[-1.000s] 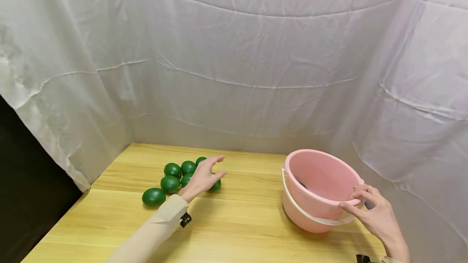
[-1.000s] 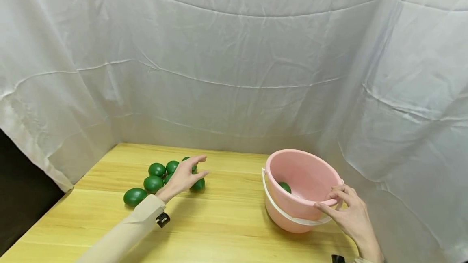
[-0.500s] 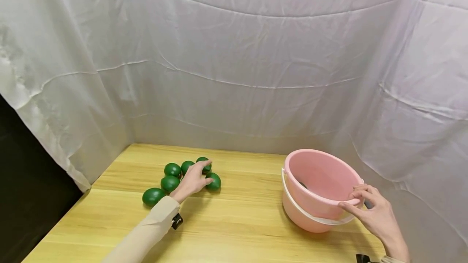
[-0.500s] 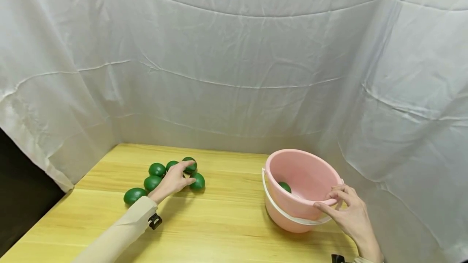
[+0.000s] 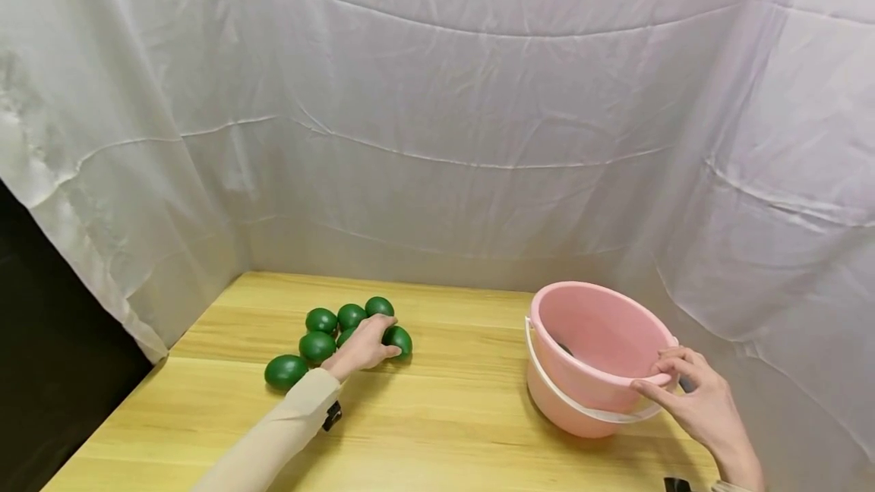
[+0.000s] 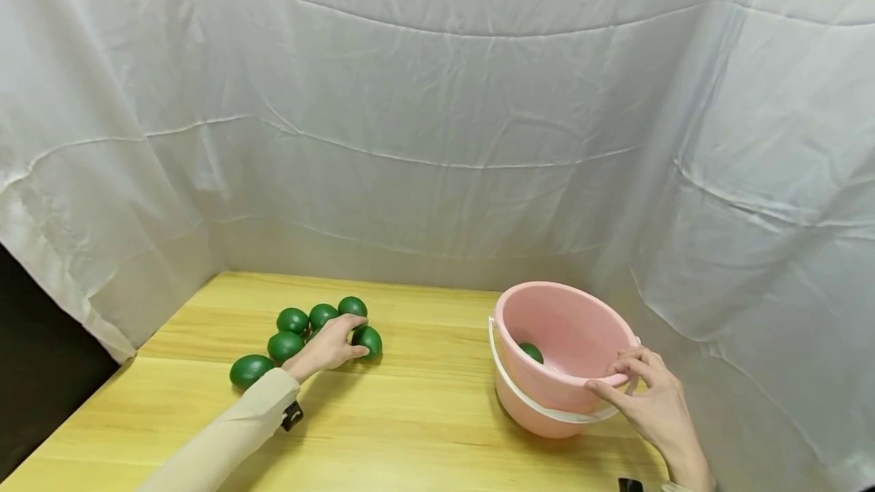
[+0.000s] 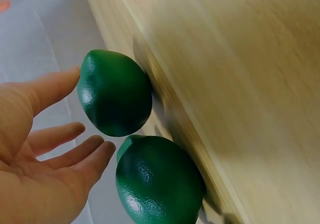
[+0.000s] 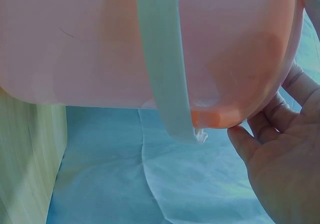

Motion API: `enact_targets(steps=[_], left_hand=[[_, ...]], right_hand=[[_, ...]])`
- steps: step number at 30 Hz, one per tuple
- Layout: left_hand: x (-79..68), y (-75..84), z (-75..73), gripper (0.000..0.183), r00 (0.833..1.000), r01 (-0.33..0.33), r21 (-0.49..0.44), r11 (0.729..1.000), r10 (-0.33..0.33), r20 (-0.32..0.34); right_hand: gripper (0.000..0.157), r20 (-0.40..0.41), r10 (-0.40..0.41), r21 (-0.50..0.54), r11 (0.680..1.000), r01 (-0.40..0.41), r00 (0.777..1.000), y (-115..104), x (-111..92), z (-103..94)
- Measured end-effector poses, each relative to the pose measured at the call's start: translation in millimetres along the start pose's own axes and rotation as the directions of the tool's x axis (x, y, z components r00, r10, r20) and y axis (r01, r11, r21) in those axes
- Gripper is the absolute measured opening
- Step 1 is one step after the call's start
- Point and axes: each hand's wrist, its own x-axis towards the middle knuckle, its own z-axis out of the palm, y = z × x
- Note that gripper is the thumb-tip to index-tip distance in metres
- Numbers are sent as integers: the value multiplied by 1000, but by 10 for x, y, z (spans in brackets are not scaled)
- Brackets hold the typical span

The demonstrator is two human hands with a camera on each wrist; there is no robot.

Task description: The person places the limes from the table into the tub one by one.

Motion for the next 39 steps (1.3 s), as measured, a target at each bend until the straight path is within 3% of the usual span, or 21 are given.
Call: enact_targets(steps=[11,19,27,39], left_hand=[[59,-29,102,52,1000,-10,0,1000,10,-5],[137,70,144,47,999,-40,-8,999,40,-19],[164,123,282,62,1000,-2,10,1000,2,-24],[183,174,415,50,992,-108,-33,994,110,57]], right_hand=[[33,8,-7,-15,1000,7,1000,-12,29,-2],[32,14,7,-34,999,-6,1000,-22,53,-11],[33,12,9,-3,1000,-9,1000,-10,-5,-8],[33,6,-5,-6,1000,5,1000,-32,10,-10]])
